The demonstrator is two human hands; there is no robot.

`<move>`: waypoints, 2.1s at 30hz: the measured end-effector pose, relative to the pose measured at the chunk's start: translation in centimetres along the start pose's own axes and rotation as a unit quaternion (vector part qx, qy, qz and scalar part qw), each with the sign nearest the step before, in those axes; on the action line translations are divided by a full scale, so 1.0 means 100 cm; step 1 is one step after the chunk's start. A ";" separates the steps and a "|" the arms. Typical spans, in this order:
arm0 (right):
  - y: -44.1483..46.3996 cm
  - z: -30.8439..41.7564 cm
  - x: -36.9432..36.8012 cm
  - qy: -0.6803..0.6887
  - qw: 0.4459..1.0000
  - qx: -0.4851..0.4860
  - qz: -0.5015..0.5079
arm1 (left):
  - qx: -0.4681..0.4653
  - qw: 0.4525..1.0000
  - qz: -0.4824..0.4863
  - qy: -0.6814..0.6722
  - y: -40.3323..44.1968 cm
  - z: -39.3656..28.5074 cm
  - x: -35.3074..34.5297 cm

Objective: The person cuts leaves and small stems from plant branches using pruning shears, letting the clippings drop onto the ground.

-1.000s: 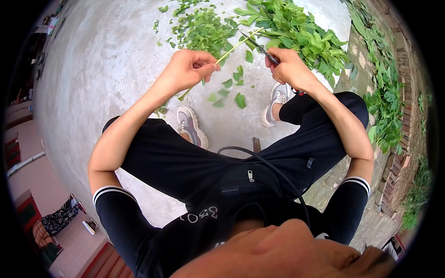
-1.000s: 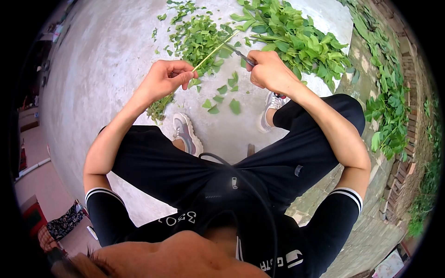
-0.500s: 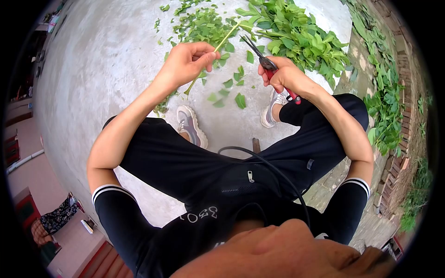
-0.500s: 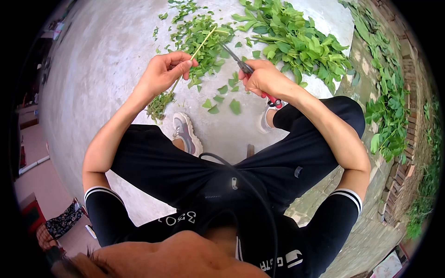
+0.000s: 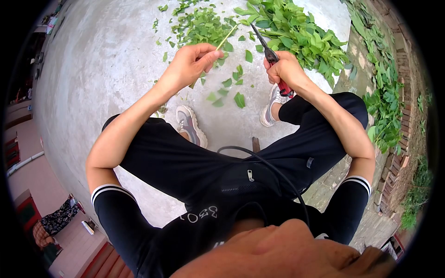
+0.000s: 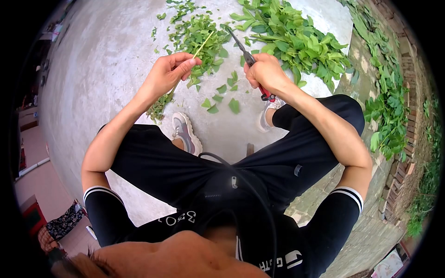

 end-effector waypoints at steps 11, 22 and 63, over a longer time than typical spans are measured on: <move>-0.010 0.017 -0.022 -0.107 0.991 0.040 0.065 | 0.004 0.998 0.060 0.007 -0.002 0.005 -0.014; -0.006 0.008 -0.022 -0.059 0.994 0.039 0.079 | -0.029 0.999 -0.011 -0.013 0.000 -0.002 0.002; -0.011 0.013 -0.035 -0.075 0.994 0.033 0.066 | 0.033 0.995 0.069 -0.062 0.005 0.008 -0.019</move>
Point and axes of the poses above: each hand's wrist, its own y-axis towards the middle knuckle, its own x-axis out of the back of the hand, z = x × y, the point moved 6 cm from there along y, towards the middle knuckle, and after that the axes turned 5 degrees about z, right-handed, at the moved point
